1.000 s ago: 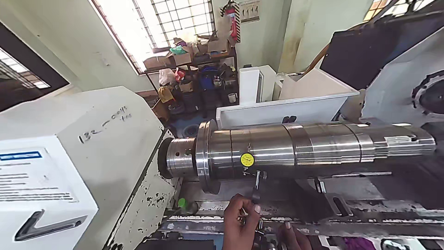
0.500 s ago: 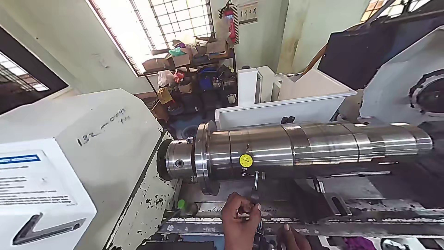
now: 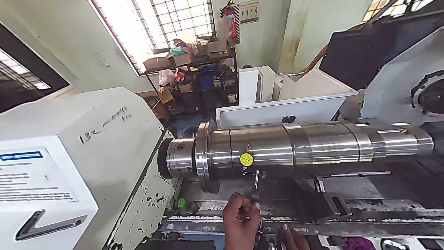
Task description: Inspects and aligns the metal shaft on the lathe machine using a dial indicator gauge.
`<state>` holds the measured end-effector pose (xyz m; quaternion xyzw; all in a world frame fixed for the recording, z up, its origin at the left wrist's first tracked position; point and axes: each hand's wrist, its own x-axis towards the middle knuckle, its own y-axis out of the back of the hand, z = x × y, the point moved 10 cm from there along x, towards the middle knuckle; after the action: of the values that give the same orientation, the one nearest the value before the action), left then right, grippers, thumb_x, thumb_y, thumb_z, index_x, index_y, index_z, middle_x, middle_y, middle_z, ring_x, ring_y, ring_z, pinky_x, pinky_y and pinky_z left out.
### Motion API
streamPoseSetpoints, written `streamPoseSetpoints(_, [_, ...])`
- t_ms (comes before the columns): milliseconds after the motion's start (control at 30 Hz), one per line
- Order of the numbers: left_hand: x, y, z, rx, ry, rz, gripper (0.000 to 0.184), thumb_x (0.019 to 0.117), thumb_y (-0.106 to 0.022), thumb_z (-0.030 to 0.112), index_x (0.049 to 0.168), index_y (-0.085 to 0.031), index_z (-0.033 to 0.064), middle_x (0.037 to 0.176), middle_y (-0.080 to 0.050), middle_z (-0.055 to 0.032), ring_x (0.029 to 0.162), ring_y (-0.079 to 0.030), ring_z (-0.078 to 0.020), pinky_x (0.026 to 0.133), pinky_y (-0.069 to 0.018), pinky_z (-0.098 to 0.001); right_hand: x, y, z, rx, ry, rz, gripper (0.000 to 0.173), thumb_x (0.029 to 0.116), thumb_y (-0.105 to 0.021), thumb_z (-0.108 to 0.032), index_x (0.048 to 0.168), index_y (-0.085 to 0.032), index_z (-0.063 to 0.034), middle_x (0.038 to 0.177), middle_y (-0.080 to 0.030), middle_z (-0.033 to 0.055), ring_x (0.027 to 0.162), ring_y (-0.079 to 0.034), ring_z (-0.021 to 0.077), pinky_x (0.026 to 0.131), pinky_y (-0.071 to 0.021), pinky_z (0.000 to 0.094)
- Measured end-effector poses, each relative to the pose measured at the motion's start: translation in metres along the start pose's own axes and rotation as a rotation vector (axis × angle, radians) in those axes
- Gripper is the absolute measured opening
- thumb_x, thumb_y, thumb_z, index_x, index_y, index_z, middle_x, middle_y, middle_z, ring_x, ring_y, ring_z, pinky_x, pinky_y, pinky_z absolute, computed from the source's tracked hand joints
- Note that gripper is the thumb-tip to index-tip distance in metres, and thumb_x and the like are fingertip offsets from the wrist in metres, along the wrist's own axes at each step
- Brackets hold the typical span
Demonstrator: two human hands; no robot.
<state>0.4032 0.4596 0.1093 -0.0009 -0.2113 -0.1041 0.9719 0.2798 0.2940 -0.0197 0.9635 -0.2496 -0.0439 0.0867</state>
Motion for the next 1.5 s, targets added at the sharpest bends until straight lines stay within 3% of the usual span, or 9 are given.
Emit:
streamPoseSetpoints(400, [0.001,0.001,0.001,0.006,-0.014,0.034,0.007,0.0816,-0.072,0.007,0.081,-0.065,0.0052,0.074,-0.059,0.002,0.063,-0.057,-0.0022,0.055,-0.049,-0.0153,0.0,0.0,-0.001,-0.037,-0.01,-0.009,0.044,0.1085,-0.038,-0.026,0.085,-0.067,-0.0012,0.068,-0.062,-0.0025,0.062,-0.061,0.0026,0.062,-0.0548,0.0257])
streamPoseSetpoints(933, [0.001,0.003,0.002,0.009,0.007,0.054,0.011,0.0797,-0.074,0.005,0.079,-0.064,0.0056,0.072,-0.057,0.0018,0.06,-0.055,-0.0023,0.052,-0.0474,-0.015,0.004,-0.004,0.0,-0.043,0.027,-0.033,0.046,0.1091,-0.036,-0.028,0.082,-0.065,-0.0042,0.066,-0.06,-0.0025,0.057,-0.057,0.0037,0.056,-0.0517,0.0265])
streamPoseSetpoints(1133, [0.002,0.002,0.002,0.015,0.017,0.054,0.012,0.0786,-0.075,0.005,0.077,-0.063,0.0059,0.071,-0.057,0.002,0.06,-0.054,-0.0019,0.052,-0.0463,-0.0146,0.003,-0.004,-0.011,-0.035,-0.055,-0.031,0.044,0.109,-0.036,-0.023,0.084,-0.065,-0.0019,0.067,-0.059,-0.0048,0.057,-0.054,-0.0003,0.056,-0.0493,0.0223])
streamPoseSetpoints(1500, [0.002,0.003,0.003,0.034,0.011,0.079,0.014,0.0767,-0.076,0.003,0.075,-0.063,0.0061,0.071,-0.057,0.0021,0.061,-0.054,-0.0022,0.053,-0.0464,-0.0142,0.004,-0.004,0.004,-0.066,-0.023,-0.03,0.046,0.1088,-0.035,-0.027,0.085,-0.067,-0.0016,0.067,-0.063,-0.0009,0.059,-0.059,0.0054,0.058,-0.0531,0.0285])
